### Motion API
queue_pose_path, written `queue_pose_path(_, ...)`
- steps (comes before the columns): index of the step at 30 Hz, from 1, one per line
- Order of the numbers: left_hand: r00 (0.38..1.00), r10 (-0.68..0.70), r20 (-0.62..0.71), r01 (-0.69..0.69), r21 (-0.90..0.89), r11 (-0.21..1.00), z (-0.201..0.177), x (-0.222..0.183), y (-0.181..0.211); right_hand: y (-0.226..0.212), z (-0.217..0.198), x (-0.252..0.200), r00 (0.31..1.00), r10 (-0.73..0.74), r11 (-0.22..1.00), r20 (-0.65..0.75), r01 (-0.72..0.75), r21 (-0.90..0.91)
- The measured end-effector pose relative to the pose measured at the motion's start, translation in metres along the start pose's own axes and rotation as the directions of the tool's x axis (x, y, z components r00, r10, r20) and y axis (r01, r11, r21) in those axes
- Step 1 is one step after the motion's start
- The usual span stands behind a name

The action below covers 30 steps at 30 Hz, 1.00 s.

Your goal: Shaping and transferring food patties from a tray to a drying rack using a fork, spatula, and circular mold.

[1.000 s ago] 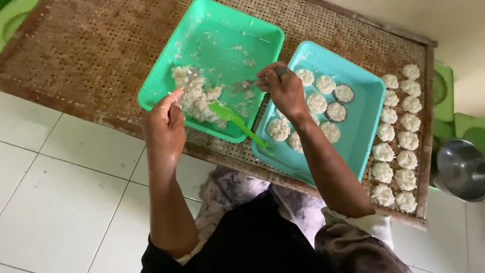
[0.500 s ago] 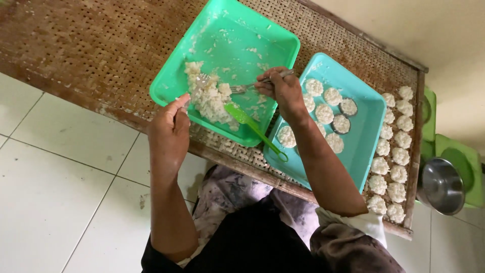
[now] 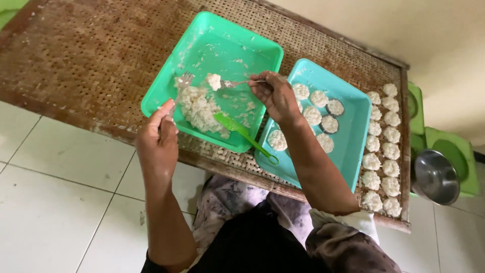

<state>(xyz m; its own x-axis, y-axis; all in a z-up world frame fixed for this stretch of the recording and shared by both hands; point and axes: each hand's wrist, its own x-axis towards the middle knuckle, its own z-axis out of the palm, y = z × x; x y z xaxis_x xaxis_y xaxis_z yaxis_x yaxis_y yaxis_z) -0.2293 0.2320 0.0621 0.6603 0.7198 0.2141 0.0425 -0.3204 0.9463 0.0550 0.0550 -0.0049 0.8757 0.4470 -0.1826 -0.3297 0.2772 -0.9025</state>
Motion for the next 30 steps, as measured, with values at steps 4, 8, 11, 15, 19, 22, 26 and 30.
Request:
queue_pose_path(4,0.999,0.027,0.031,-0.027,-0.011,1.0,0.009,-0.002,0.003,-0.019,0.014,-0.026,0.999,-0.025,0.999,-0.024,0.024,-0.029)
queue_pose_path(8,0.999,0.003,0.032,-0.003,0.009,1.0,0.02,-0.002,-0.005,-0.017,0.006,-0.028,0.999,-0.044,0.997,-0.029,0.046,0.066)
queue_pose_path(11,0.998,-0.031,0.056,0.033,-0.034,0.999,0.022,-0.001,0.002,-0.018,0.003,-0.028,0.999,-0.031,0.995,-0.037,0.034,0.09)
queue_pose_path(15,0.992,-0.075,0.103,0.08,-0.046,0.996,0.021,-0.002,0.007,-0.008,-0.007,-0.025,0.997,-0.032,0.992,-0.064,0.039,0.118)
queue_pose_path(19,0.982,-0.102,0.159,0.089,0.085,0.992,0.025,-0.004,0.002,-0.005,-0.01,-0.022,0.997,-0.022,0.989,-0.07,0.032,0.143)
queue_pose_path(22,0.968,-0.164,0.19,0.143,0.121,0.982,0.034,-0.003,0.001,-0.001,-0.007,-0.022,0.996,-0.043,0.987,-0.072,0.054,0.15)
queue_pose_path(26,0.979,-0.093,0.18,0.085,0.052,0.995,0.046,0.001,-0.017,-0.003,0.001,-0.03,0.998,-0.023,0.99,-0.063,0.032,0.138)
queue_pose_path(30,0.986,-0.083,0.145,0.071,0.085,0.994,0.052,0.005,-0.023,-0.004,0.001,-0.037,0.999,-0.016,0.987,-0.035,0.022,0.157)
